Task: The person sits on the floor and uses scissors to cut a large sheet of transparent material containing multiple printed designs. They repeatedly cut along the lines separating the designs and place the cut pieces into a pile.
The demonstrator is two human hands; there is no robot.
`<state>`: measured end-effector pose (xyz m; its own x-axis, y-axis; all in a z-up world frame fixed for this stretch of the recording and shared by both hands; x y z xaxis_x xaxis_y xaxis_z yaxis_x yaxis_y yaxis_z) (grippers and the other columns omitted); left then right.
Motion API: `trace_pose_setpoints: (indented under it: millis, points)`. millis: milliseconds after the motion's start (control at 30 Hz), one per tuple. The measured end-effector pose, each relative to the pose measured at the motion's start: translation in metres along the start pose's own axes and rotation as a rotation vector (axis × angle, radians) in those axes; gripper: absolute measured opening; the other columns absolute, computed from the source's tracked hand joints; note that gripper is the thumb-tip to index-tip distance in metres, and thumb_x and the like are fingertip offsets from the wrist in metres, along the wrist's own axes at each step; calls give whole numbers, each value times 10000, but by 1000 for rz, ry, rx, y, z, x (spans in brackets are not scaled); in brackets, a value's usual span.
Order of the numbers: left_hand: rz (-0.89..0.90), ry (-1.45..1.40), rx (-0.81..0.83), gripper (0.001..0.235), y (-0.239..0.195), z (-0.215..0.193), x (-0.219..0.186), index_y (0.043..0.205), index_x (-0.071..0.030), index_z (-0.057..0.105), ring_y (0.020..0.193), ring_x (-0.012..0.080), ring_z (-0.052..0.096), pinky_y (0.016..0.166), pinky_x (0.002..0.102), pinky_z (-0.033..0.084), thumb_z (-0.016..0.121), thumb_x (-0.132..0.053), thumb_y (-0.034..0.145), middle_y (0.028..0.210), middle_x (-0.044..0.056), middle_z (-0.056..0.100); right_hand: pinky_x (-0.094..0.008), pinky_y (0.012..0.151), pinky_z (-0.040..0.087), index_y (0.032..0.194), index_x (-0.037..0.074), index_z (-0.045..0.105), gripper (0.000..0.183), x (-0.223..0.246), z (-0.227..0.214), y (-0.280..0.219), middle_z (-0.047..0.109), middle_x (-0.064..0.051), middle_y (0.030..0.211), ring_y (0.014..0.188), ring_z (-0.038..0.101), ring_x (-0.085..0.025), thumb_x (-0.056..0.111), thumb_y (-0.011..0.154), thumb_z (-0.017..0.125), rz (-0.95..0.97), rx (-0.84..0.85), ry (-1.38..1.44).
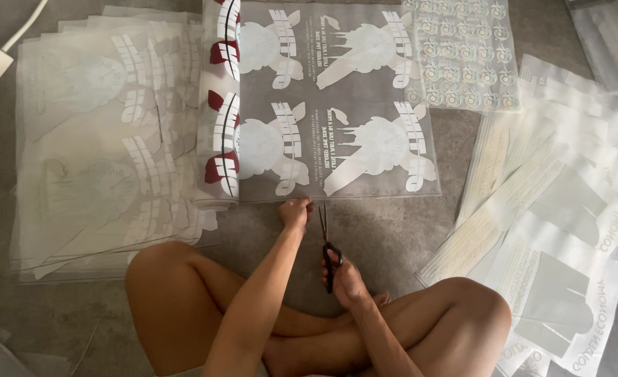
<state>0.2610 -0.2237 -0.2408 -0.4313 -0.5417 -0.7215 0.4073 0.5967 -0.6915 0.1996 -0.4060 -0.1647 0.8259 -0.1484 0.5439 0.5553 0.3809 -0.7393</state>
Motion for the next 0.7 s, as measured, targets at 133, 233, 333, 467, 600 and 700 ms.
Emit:
trace_pose_setpoints:
  millis: [133, 233, 333, 467, 600, 700]
  points:
    - [37, 27, -50, 204, -8, -1, -2, 790, -38, 664, 592, 176, 663, 502, 279, 519, 734, -181, 662, 680, 94, 658, -317, 596, 426, 872, 5, 540, 295, 8, 17, 6, 445, -97, 721, 669, 477, -214, 281, 827, 634, -51, -3, -34]
    - [70, 49, -104, 184, -7, -5, -2, 769, -52, 670, 570, 166, 659, 480, 293, 531, 730, -165, 637, 653, 78, 643, -308, 570, 414, 879, 13, 548, 254, 6, 20, 20, 446, -96, 759, 671, 459, -205, 243, 830, 644, -68, 11, -7]
    - [69, 103, -138, 135, -21, -12, -15, 724, -96, 670, 554, 160, 652, 465, 276, 523, 732, -174, 633, 635, 50, 642, -299, 558, 428, 917, 12, 572, 241, 9, 20, 29, 459, -89, 782, 668, 462, -183, 226, 832, 642, -89, 5, -36]
    - [48, 145, -140, 159, -42, -14, -29, 790, -64, 678, 581, 160, 654, 518, 251, 502, 691, -174, 676, 648, 70, 648, -255, 511, 402, 903, -15, 564, 227, 20, 29, 24, 420, -57, 708, 622, 444, -158, 181, 830, 650, -109, -18, -16]
    - [53, 128, -153, 193, -48, -14, -35, 800, -65, 679, 603, 169, 662, 529, 248, 506, 705, -198, 662, 669, 77, 658, -231, 467, 389, 934, -30, 574, 202, 18, 28, 29, 400, -43, 681, 586, 443, -141, 121, 824, 652, -133, -25, 10]
    - [50, 105, -143, 238, -42, -10, -31, 877, -27, 671, 599, 141, 658, 542, 236, 512, 694, -173, 690, 704, 77, 663, -217, 448, 376, 933, -26, 578, 185, 11, 19, 40, 393, -43, 660, 568, 437, -136, 108, 827, 648, -154, -25, 37]
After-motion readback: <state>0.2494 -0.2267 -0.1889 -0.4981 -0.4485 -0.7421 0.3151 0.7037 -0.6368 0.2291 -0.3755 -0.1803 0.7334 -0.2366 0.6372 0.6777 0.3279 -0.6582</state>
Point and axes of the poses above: each hand's wrist, its own y-axis towards the middle knuckle, its own z-axis out of the palm, x = y × z, the point moved 10 cm from there along y, towards the middle knuckle
